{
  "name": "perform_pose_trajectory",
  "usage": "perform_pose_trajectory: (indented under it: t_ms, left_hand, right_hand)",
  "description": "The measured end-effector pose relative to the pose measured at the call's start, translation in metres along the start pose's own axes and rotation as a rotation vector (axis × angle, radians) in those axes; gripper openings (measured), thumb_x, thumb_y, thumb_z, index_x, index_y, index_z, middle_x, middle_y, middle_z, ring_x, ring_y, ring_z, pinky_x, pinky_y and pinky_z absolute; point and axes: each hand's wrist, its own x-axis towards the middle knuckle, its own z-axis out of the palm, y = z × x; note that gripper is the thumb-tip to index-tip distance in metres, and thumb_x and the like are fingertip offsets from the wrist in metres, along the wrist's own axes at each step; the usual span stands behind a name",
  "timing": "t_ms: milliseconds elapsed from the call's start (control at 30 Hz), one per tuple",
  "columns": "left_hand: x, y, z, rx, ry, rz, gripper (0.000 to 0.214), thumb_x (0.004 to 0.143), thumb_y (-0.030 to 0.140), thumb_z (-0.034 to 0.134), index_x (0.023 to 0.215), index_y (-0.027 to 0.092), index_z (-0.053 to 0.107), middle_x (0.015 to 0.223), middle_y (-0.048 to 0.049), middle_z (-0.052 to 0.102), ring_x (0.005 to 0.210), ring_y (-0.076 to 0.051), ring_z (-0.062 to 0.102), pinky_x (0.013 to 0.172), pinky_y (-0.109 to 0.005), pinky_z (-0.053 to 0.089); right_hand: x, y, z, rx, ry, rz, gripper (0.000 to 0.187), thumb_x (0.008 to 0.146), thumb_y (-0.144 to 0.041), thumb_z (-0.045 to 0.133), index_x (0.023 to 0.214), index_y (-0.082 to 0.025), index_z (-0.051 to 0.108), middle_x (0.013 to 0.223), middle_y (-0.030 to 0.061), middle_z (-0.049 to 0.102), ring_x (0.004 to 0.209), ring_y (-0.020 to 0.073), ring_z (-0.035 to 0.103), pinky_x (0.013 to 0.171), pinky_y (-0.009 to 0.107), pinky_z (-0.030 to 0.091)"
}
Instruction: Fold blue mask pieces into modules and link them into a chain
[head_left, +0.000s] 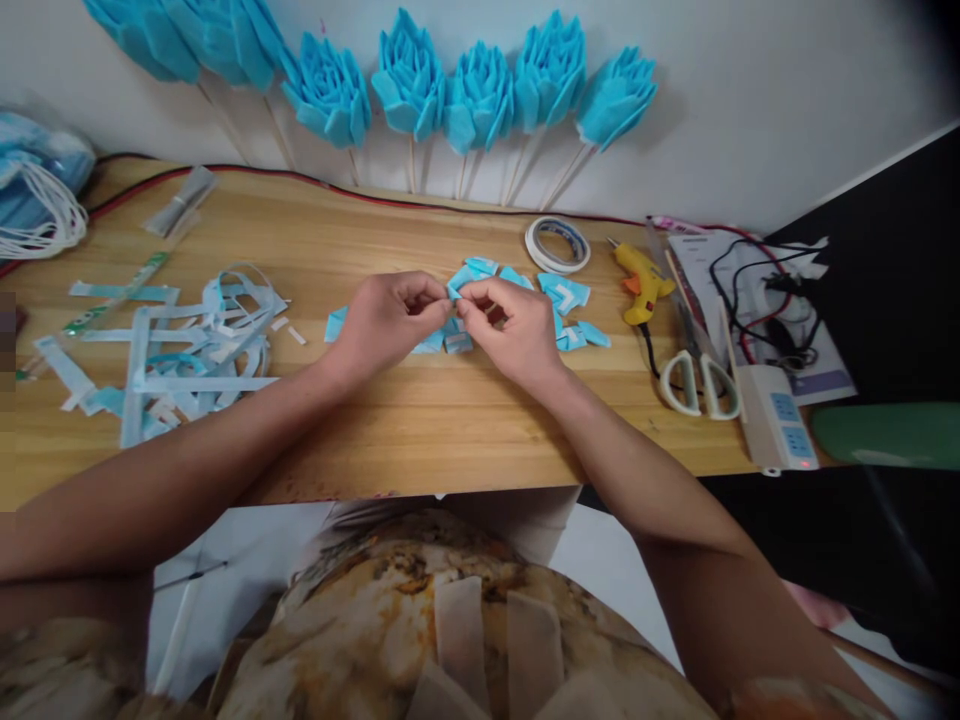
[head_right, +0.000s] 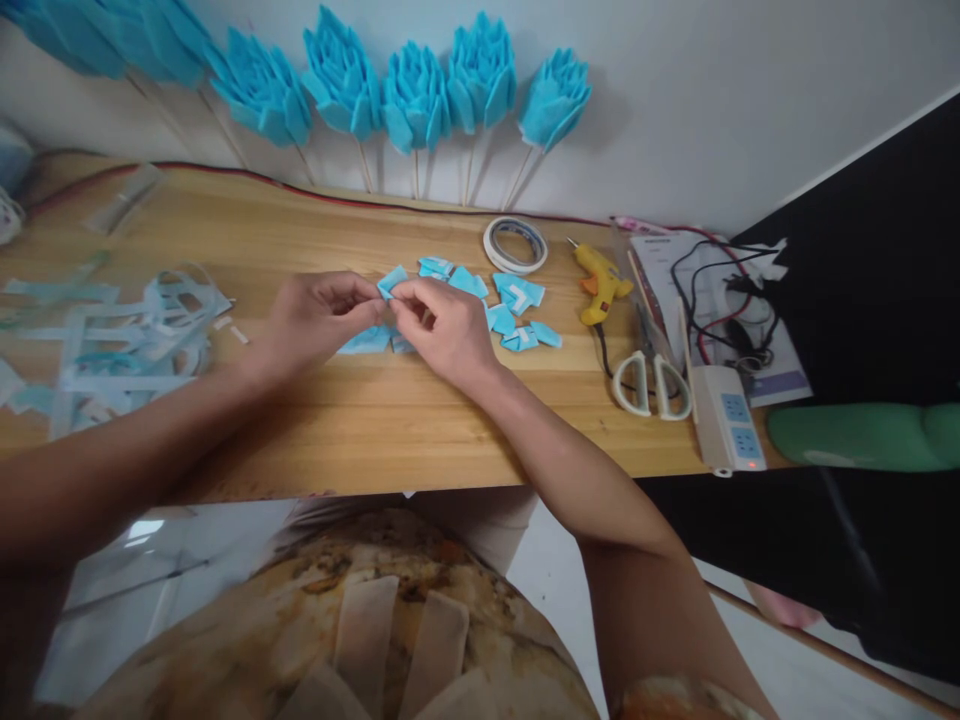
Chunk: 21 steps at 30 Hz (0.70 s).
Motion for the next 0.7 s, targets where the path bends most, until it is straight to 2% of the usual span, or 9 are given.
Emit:
perform_pose_trajectory:
  t_ms: [333, 567, 700]
  left_hand:
    - [0.0019, 0.0015, -0.0007, -0.05, -0.014, -0.039, 0.012, 0.077, 0.022, 0.06, 0.072, 0.02, 0.071, 0.07, 0.0006, 0.069, 0.062, -0.012, 0.055, 0.059, -0.025, 0.042]
    - [0.0014, 0.0016, -0.0008, -0.033, -0.036, -0.051, 0.013, 0.084, 0.025, 0.062, 0.076, 0.02, 0.071, 0.07, 0.001, 0.068, 0.061, -0.012, 0.056, 0.058, -0.025, 0.041]
    - [0.0021, -0.0008, 0.0001, -0.039, -0.023, -0.063, 0.013, 0.081, 0.02, 0.06, 0.073, 0.02, 0.071, 0.07, 0.0011, 0.068, 0.062, -0.012, 0.056, 0.059, -0.025, 0.042]
  right_hand:
    - [0.0008, -0.0012, -0.0013, -0.005, -0.016, 0.012, 0.013, 0.091, -0.02, 0.062, 0.081, -0.021, 0.07, 0.072, -0.0027, 0.068, 0.062, 0.0098, 0.057, 0.063, 0.024, 0.048]
    - [0.0, 0.0012, -0.0004, -0.014, -0.012, 0.013, 0.013, 0.091, -0.021, 0.062, 0.081, -0.022, 0.07, 0.073, -0.0029, 0.069, 0.062, 0.0099, 0.056, 0.063, 0.025, 0.048]
    - [-0.0002, 0.0013, 0.0003, 0.001, -0.003, 0.0, 0.013, 0.09, -0.019, 0.062, 0.081, -0.022, 0.07, 0.072, -0.0032, 0.068, 0.062, 0.0096, 0.056, 0.063, 0.025, 0.047]
